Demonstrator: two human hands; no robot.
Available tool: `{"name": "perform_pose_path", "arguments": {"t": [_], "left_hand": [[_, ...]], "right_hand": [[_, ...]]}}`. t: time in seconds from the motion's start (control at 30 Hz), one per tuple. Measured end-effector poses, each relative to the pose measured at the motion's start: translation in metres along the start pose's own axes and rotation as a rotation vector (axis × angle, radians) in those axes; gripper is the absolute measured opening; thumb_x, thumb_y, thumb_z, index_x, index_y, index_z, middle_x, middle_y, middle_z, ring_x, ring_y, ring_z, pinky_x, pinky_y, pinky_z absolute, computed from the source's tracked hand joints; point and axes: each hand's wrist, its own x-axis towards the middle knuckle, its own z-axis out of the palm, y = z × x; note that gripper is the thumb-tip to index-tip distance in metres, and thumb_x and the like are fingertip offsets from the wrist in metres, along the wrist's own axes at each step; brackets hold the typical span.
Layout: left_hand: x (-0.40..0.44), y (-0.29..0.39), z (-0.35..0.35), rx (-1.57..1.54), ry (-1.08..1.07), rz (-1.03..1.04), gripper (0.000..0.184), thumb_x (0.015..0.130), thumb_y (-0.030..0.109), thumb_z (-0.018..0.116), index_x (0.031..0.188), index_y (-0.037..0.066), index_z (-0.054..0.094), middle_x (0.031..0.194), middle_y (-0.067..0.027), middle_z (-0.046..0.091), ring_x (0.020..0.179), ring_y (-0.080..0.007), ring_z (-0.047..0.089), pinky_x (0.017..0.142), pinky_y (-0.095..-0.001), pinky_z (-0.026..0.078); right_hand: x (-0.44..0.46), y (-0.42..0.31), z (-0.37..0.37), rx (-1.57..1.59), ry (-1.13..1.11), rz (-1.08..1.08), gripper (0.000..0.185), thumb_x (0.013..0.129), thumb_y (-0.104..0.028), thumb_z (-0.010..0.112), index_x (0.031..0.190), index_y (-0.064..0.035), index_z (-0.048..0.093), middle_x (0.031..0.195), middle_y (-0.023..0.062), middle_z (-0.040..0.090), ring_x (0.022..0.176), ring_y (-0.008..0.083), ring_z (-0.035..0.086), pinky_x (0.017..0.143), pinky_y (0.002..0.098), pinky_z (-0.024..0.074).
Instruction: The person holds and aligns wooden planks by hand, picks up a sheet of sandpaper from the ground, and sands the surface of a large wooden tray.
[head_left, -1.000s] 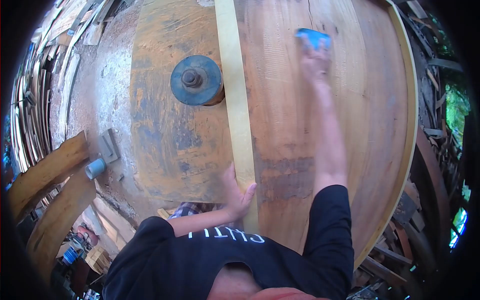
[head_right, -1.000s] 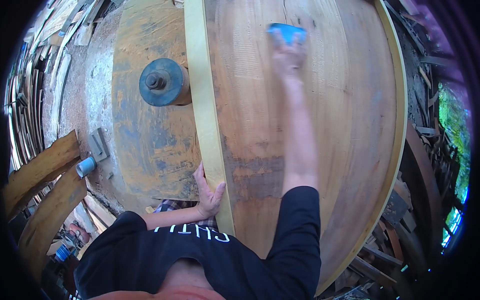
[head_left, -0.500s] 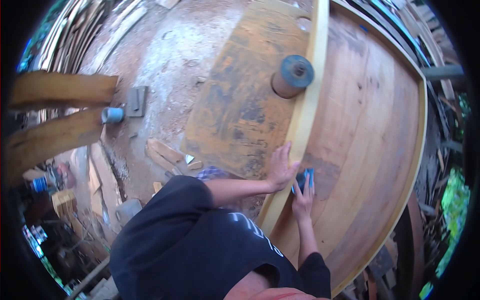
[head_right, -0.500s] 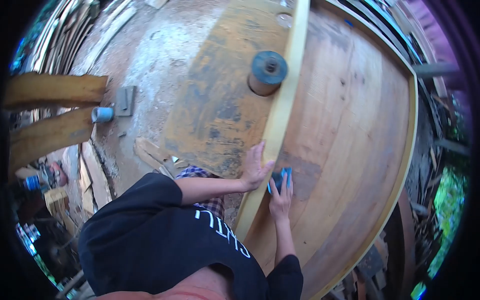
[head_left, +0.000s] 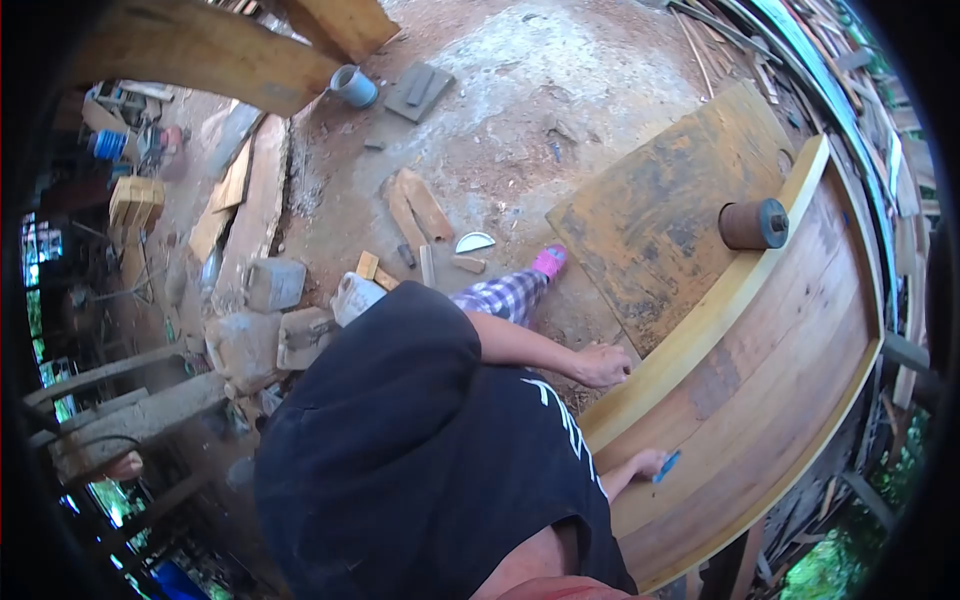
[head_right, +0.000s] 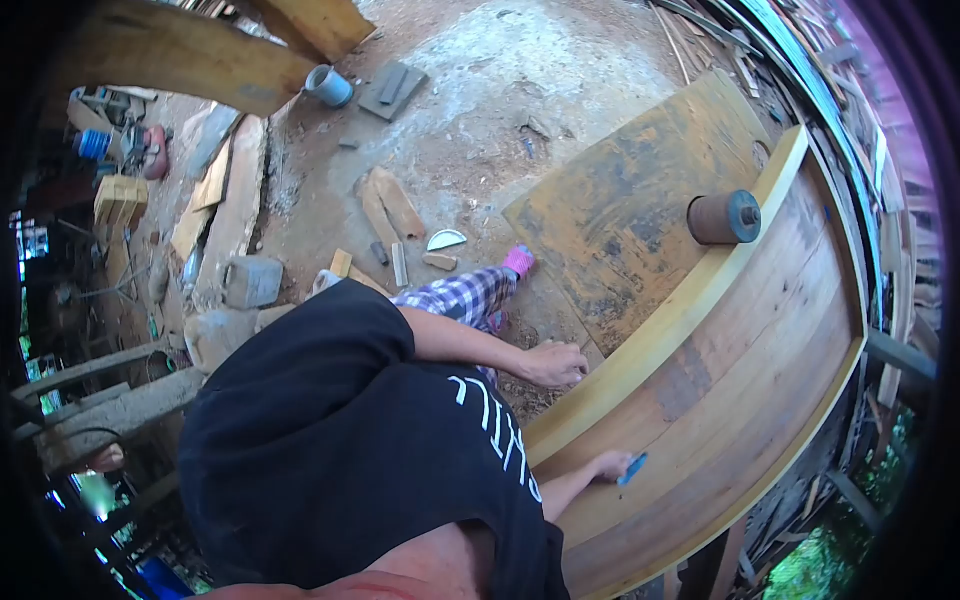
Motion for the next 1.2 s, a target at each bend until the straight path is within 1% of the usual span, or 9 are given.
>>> {"name": "perform_pose_path", "arguments": {"t": [0.07, 0.23, 0.37, 0.53, 0.67, 0.73, 0.8, 1.0, 1.2], "left_hand": [[-0.016, -0.019, -0.014, -0.079, -0.021, 0.047, 0.03, 0.088, 0.031, 0.057, 0.109, 0.01, 0.062, 0.102, -0.0142, 0.059, 0.098, -0.0308, 0.059, 0.084, -0.0439, 0.045], [-0.055, -0.055, -0.106, -0.224, 0.17, 0.032, 0.03, 0.088, 0.025, 0.057, 0.109, 0.003, 0.062, 0.102, -0.0161, 0.063, 0.096, -0.0283, 0.061, 0.083, -0.0367, 0.049], [-0.081, -0.125, -0.184, -0.324, 0.47, -0.146, 0.031, 0.089, 0.021, 0.056, 0.112, 0.001, 0.061, 0.104, -0.0127, 0.065, 0.095, -0.0214, 0.062, 0.083, -0.0339, 0.048], [-0.101, -0.231, -0.284, -0.37, 0.742, -0.306, 0.031, 0.09, 0.02, 0.057, 0.114, 0.001, 0.06, 0.099, -0.0105, 0.065, 0.092, -0.0168, 0.06, 0.08, -0.0316, 0.049], [-0.079, -0.283, -0.393, -0.408, 0.524, -0.563, 0.031, 0.091, 0.021, 0.057, 0.116, 0.001, 0.059, 0.1, -0.0092, 0.064, 0.092, -0.0155, 0.059, 0.079, -0.0304, 0.048], [-0.07, -0.305, -0.435, -0.463, 0.44, -0.541, 0.03, 0.088, 0.02, 0.058, 0.112, 0.001, 0.061, 0.104, -0.0143, 0.065, 0.095, -0.0207, 0.062, 0.083, -0.0339, 0.05], [-0.064, -0.3, -0.496, -0.309, 0.411, -0.524, 0.035, 0.092, 0.024, 0.057, 0.119, 0.002, 0.057, 0.104, -0.0082, 0.061, 0.084, -0.0135, 0.057, 0.074, -0.0273, 0.048], [-0.019, -0.305, -0.628, -0.31, 0.482, -0.587, 0.037, 0.092, 0.025, 0.056, 0.121, 0.003, 0.056, 0.104, -0.0081, 0.061, 0.082, -0.0143, 0.056, 0.074, -0.0285, 0.047], [0.07, -0.28, -0.667, -0.392, 0.406, -0.484, 0.042, 0.092, 0.032, 0.055, 0.125, 0.005, 0.054, 0.108, -0.0078, 0.059, 0.084, -0.0153, 0.058, 0.074, -0.0298, 0.046]], "right_hand": [[-0.026, -0.085, -0.009, 0.144, 0.236, -0.585, 0.051, 0.092, -0.039, 0.046, 0.097, 0.0094, 0.063, 0.091, 0.0298, 0.063, 0.084, 0.0465, 0.062, 0.074, 0.053, 0.0493], [-0.034, -0.225, -0.025, 0.269, -0.29, -0.337, 0.05, 0.093, -0.039, 0.047, 0.107, 0.007, 0.061, 0.101, 0.0265, 0.064, 0.087, 0.0433, 0.062, 0.078, 0.0481, 0.0485], [-0.05, -0.268, -0.021, 0.42, -0.119, -0.496, 0.05, 0.094, -0.039, 0.045, 0.108, 0.0065, 0.061, 0.099, 0.0259, 0.065, 0.088, 0.0442, 0.061, 0.079, 0.0486, 0.0479], [-0.05, -0.273, -0.016, 0.106, -0.089, -0.293, 0.051, 0.095, -0.039, 0.041, 0.109, 0.0056, 0.062, 0.097, 0.0276, 0.065, 0.09, 0.0453, 0.061, 0.079, 0.0501, 0.0474], [-0.078, -0.282, -0.04, 0.369, 0.025, -0.34, 0.054, 0.094, -0.041, 0.042, 0.105, 0.0073, 0.063, 0.096, 0.0311, 0.063, 0.089, 0.0442, 0.062, 0.077, 0.049, 0.0481], [-0.044, -0.26, -0.037, 0.118, 0.082, 0.041, 0.058, 0.093, -0.043, 0.044, 0.104, 0.011, 0.062, 0.093, 0.0296, 0.065, 0.088, 0.041, 0.064, 0.076, 0.0457, 0.0502], [-0.069, -0.294, -0.072, 0.793, 0.346, 0.439, 0.062, 0.092, -0.046, 0.045, 0.103, 0.0135, 0.061, 0.095, 0.0274, 0.065, 0.085, 0.0382, 0.065, 0.076, 0.0416, 0.053], [-0.18, -0.433, -0.141, 0.899, 0.28, 0.103, 0.059, 0.097, -0.04, 0.044, 0.125, 0.0118, 0.045, 0.121, 0.0245, 0.053, 0.106, 0.0329, 0.06, 0.087, 0.0392, 0.0547], [-0.273, -0.592, -0.136, 1.379, -0.209, 0.183, 0.053, 0.098, -0.039, 0.044, 0.136, -0.005, 0.032, 0.119, 0.0175, 0.054, 0.09, 0.0318, 0.067, 0.052, 0.0343, 0.0597]]}}
